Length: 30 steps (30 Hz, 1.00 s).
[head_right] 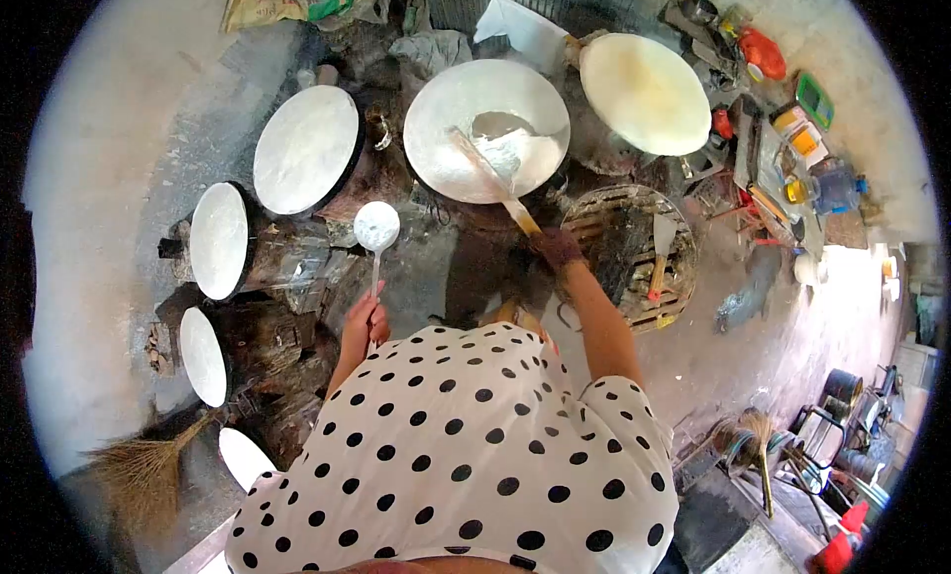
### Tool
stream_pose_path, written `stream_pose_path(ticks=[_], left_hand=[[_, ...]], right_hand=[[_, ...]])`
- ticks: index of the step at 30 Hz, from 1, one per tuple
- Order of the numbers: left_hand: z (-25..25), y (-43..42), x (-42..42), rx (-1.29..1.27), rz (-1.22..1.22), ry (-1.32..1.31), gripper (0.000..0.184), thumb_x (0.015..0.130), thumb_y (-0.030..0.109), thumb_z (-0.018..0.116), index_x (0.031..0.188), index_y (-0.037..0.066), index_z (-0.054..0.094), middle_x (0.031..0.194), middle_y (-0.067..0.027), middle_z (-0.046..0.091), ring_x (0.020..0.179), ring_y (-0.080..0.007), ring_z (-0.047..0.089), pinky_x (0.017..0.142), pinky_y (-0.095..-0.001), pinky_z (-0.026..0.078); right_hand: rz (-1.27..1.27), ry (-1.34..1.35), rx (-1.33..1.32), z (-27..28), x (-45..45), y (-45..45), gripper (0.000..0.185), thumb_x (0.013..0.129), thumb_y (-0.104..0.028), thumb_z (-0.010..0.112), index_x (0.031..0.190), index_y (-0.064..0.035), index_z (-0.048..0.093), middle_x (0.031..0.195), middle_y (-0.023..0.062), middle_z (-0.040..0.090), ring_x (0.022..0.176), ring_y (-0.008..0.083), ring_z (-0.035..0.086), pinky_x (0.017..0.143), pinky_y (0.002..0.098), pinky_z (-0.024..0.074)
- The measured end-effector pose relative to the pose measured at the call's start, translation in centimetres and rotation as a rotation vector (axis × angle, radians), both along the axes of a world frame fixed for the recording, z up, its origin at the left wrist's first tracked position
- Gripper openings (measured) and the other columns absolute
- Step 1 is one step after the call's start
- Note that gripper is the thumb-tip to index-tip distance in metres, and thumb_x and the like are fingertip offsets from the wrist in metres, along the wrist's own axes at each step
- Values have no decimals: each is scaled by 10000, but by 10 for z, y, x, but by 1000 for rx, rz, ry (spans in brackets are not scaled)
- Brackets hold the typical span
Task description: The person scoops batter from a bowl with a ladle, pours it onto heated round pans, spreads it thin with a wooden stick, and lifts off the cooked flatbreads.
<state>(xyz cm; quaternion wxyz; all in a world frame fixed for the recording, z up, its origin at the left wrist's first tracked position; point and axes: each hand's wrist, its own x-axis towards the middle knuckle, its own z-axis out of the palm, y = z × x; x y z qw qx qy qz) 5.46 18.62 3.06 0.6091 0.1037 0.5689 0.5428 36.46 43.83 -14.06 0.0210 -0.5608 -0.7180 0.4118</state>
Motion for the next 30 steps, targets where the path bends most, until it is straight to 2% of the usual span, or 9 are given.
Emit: stream_pose_path(ticks=[4, 7, 11, 13, 15, 21, 24, 26, 30], left_hand=[[7, 6, 14, -68, 64, 39, 407, 1000, 218, 392, 1370, 49, 374, 631, 34, 369, 452, -76, 351, 429, -244, 318], [3, 10, 20, -79, 90, 16, 416, 999, 213, 392, 1379, 48, 363, 638, 33, 371, 454, -76, 354, 434, -244, 323], [1, 5, 20, -47, 56, 0, 416, 999, 212, 393, 1380, 48, 361, 648, 32, 374, 455, -75, 353, 439, -244, 319], [4, 9, 20, -40, 57, -17, 418, 1000, 214, 393, 1381, 45, 358, 649, 31, 374, 455, -75, 352, 440, -244, 315], [9, 10, 19, -32, 83, -36, 418, 1001, 215, 397, 1380, 43, 356, 645, 30, 372, 455, -75, 352, 441, -244, 316], [-3, -1, -1, -3, 16, -23, 415, 1001, 221, 401, 1375, 44, 364, 630, 28, 367, 455, -73, 359, 439, -241, 329], [-3, 2, -10, -36, -5, -38, 419, 1001, 222, 398, 1377, 40, 358, 628, 28, 376, 457, -72, 364, 439, -244, 330], [8, 3, -17, -32, -23, -51, 420, 1000, 217, 397, 1376, 36, 354, 628, 28, 382, 456, -72, 364, 438, -245, 331], [5, -2, -23, -4, -24, 13, 422, 994, 204, 400, 1374, 26, 353, 628, 29, 396, 450, -75, 363, 433, -248, 330]], right_hand=[[143, -197, 16, -42, 55, 55, 454, 924, -443, 471, 1076, -49, 638, 1047, 153, 664, 951, 310, 641, 795, 416, 509], [-128, -35, -10, -38, 46, 118, 397, 933, -318, 510, 1223, -52, 561, 1078, 184, 648, 1001, 309, 614, 863, 363, 467], [370, -249, 521, -11, -15, 141, 395, 930, -294, 535, 1249, -63, 556, 1172, 159, 623, 1028, 294, 611, 879, 341, 462], [-128, 527, 85, -24, -24, 100, 418, 932, -262, 530, 1304, -72, 509, 1245, 127, 589, 1118, 268, 575, 925, 336, 445], [-269, 409, 251, 66, -28, 29, 420, 952, -253, 488, 1333, -77, 481, 1292, 118, 557, 1207, 241, 517, 981, 332, 405], [-562, 512, 129, 40, -94, -12, 439, 957, -268, 474, 1346, -64, 463, 1320, 123, 534, 1208, 257, 515, 999, 328, 391], [-201, 394, -183, 102, -84, 15, 462, 969, -256, 443, 1371, -30, 413, 1369, 122, 486, 1215, 282, 503, 1004, 328, 397], [-222, 567, 0, -6, -68, 23, 468, 972, -272, 437, 1350, 3, 429, 1363, 136, 488, 1217, 292, 496, 1009, 330, 389], [-13, -603, 754, -42, -53, -12, 416, 953, -210, 460, 1364, -144, 475, 1350, 86, 514, 1160, 288, 539, 947, 327, 449]])
